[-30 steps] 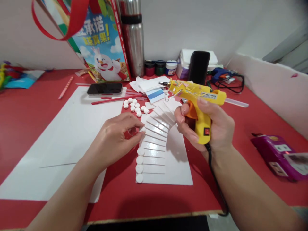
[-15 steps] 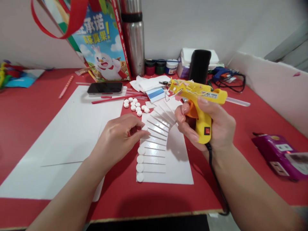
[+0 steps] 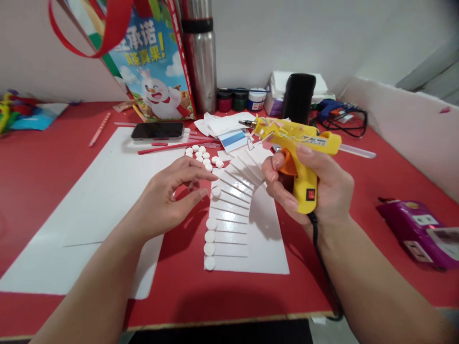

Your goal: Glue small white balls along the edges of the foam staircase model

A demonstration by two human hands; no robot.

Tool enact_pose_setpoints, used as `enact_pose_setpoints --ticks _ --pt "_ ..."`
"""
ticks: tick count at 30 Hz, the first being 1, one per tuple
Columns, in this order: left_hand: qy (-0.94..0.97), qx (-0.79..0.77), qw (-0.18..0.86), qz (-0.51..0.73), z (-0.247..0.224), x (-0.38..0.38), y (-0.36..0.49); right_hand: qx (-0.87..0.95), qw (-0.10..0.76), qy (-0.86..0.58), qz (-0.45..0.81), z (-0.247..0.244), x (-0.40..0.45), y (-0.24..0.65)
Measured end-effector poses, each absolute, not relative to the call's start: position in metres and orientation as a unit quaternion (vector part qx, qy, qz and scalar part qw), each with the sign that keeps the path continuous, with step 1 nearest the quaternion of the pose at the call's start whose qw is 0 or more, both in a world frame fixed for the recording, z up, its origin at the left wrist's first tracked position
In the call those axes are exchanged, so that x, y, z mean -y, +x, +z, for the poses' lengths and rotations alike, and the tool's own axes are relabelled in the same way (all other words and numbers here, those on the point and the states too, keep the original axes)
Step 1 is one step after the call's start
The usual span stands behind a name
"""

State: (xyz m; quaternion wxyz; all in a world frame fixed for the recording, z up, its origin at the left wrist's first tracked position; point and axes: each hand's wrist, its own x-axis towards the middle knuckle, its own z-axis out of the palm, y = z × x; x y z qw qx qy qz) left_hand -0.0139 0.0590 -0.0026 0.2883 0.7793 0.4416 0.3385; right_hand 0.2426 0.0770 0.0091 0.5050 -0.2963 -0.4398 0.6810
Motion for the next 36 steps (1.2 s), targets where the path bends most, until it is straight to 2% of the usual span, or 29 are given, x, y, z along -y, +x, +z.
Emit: enact_pose_setpoints --ticks 21,31,36 --pt "0.793 -0.442 0.269 0.321 -0.009 -0.058 -0.002 0.442 0.501 -0.274 0.692 0.008 -0.077 0.244" --pt "0.775 -0.447 0.305 0.327 -0.009 -0.060 -0.003 0.453 0.497 -0.303 0.676 0.009 -0.075 0.243" --pt "0.680 -0.493 0.354 0.412 -0.011 -0.066 -0.013 0.449 0.507 -0.303 0.671 0.010 -0.075 0.244"
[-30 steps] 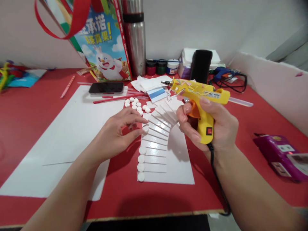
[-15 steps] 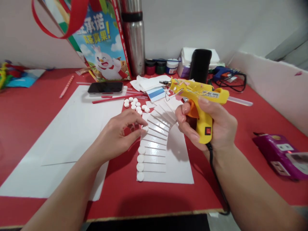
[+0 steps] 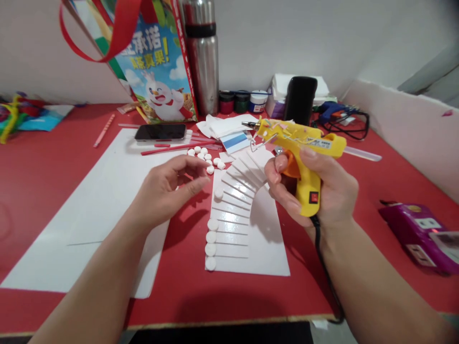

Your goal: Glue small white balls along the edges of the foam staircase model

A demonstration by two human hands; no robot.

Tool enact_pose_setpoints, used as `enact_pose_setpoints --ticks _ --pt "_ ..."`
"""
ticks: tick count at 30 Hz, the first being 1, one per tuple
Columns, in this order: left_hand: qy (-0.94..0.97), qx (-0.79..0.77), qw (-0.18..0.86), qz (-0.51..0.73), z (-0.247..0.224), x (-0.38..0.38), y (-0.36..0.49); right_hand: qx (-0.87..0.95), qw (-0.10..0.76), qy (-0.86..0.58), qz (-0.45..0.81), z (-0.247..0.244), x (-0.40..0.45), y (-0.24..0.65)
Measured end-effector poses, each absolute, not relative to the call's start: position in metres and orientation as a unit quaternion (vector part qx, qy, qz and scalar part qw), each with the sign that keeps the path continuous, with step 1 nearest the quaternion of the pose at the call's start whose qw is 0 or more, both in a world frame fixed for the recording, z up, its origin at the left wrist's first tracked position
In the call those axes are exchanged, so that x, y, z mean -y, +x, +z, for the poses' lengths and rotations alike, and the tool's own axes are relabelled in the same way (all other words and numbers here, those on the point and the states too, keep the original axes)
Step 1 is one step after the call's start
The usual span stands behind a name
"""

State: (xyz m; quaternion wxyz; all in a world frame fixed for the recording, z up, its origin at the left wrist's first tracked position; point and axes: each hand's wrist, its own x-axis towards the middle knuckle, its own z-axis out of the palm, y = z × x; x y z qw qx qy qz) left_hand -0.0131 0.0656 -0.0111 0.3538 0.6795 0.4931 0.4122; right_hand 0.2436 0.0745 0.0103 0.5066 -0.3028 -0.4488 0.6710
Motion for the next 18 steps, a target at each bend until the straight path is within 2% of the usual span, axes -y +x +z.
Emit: enact_pose_setpoints --ticks 3,6,8,13,18 --pt "0.623 -0.571 0.256 0.469 -0.018 -0.073 -0.021 0.440 0.507 -0.298 0.679 0.010 -0.075 0.244" --pt "0.639 -0.621 0.138 0.432 -0.029 -0.081 -0.028 0.443 0.501 -0.296 0.682 0.009 -0.075 0.244" --pt "0.673 -0.620 0.098 0.392 -0.037 -0.087 -0.031 0.442 0.503 -0.293 0.682 0.009 -0.075 0.244" --pt "0.757 -0.560 0.101 0.322 -0.047 -0.090 -0.029 0.442 0.504 -0.293 0.682 0.009 -0.074 0.243" --pt "0.798 -0.537 0.095 0.255 -0.031 -0.085 -0.016 0.423 0.500 -0.275 0.704 0.010 -0.073 0.242"
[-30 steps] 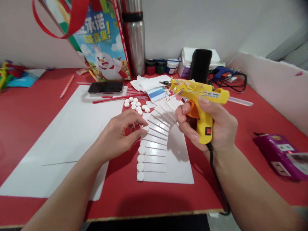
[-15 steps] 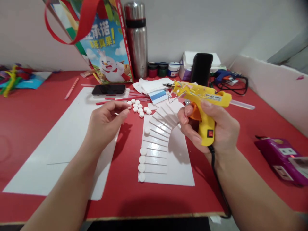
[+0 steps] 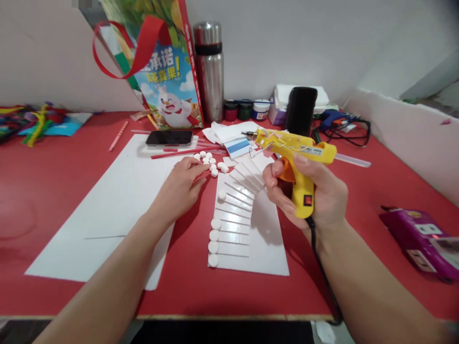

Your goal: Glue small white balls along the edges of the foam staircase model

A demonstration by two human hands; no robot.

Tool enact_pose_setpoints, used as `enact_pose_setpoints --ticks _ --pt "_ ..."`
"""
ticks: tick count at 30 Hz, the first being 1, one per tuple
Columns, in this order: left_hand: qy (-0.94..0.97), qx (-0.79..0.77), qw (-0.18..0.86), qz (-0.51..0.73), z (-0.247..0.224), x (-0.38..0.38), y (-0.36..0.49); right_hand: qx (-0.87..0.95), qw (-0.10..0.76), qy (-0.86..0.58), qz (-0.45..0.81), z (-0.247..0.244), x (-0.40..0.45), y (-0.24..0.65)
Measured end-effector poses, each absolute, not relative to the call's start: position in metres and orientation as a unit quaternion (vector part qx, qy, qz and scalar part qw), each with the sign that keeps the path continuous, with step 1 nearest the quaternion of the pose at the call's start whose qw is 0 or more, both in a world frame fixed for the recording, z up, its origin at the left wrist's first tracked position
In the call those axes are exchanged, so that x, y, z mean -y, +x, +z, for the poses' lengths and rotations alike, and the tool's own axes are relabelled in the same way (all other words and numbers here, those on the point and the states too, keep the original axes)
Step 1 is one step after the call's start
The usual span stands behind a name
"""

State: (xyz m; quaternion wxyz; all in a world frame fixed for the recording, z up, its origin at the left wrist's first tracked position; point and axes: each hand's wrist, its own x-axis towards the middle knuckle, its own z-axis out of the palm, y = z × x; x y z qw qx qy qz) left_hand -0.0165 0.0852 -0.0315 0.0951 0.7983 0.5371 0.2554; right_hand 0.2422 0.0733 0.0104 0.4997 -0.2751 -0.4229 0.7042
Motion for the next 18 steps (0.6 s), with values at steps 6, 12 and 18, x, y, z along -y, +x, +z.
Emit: enact_pose_setpoints --ticks 6,12,18 --pt "0.843 -0.500 0.070 0.184 -0.024 -0.104 -0.004 0.424 0.505 -0.267 0.702 0.008 -0.073 0.242" --pt "0.840 -0.510 0.048 0.179 -0.040 -0.115 -0.004 0.417 0.509 -0.271 0.703 0.010 -0.072 0.241" --pt "0.754 -0.531 0.238 0.305 -0.025 -0.103 -0.008 0.415 0.512 -0.271 0.702 0.010 -0.072 0.242"
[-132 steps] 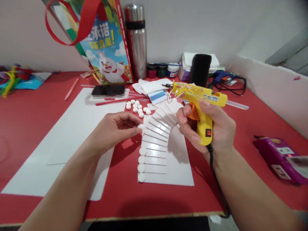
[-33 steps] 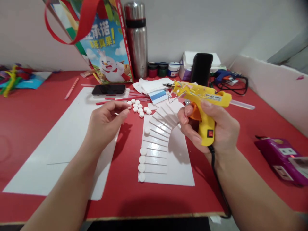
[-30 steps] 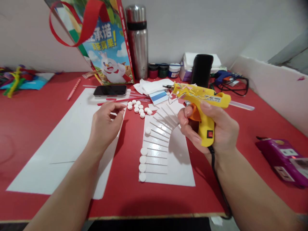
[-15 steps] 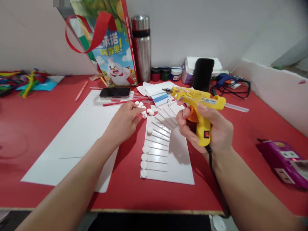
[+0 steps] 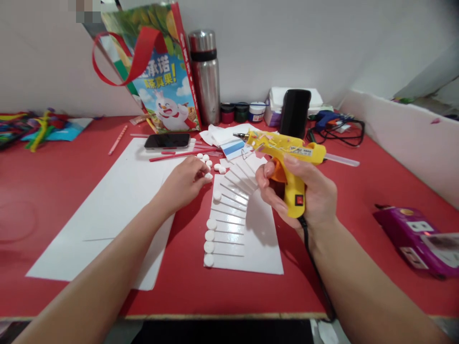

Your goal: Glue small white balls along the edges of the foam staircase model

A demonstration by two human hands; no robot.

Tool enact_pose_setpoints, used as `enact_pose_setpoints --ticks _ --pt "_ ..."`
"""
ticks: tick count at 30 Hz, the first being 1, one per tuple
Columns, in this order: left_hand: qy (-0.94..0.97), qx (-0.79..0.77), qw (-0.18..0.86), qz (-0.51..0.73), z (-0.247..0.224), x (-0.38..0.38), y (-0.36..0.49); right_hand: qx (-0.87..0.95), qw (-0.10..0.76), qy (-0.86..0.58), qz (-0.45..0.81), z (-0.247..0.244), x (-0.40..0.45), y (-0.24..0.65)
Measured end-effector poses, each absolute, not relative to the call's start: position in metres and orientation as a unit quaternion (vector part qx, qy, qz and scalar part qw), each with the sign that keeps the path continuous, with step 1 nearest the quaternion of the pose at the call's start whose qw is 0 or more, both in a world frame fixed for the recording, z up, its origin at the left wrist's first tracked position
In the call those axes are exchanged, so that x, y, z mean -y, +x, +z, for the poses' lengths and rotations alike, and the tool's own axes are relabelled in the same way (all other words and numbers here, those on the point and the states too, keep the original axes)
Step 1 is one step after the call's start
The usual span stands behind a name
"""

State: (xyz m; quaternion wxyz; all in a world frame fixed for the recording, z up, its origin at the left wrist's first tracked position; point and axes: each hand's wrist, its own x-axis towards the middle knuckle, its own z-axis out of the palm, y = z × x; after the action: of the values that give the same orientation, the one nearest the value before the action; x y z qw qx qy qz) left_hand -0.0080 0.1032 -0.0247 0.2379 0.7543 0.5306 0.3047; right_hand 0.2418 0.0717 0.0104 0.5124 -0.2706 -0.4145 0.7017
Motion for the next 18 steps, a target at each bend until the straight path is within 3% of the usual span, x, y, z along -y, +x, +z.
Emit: enact_pose_setpoints --ticks 3,6,11,18 --pt "0.584 -0.493 0.489 0.420 -0.017 -0.098 -0.012 0.423 0.505 -0.275 0.700 0.010 -0.071 0.243" --pt "0.438 -0.425 0.635 0.474 -0.017 -0.094 -0.014 0.431 0.494 -0.280 0.701 0.010 -0.070 0.243" --pt "0.314 -0.399 0.705 0.495 -0.025 -0.091 -0.010 0.443 0.491 -0.279 0.696 0.007 -0.072 0.242" --pt "0.317 -0.420 0.690 0.497 -0.025 -0.089 -0.010 0.439 0.490 -0.288 0.696 0.007 -0.072 0.242"
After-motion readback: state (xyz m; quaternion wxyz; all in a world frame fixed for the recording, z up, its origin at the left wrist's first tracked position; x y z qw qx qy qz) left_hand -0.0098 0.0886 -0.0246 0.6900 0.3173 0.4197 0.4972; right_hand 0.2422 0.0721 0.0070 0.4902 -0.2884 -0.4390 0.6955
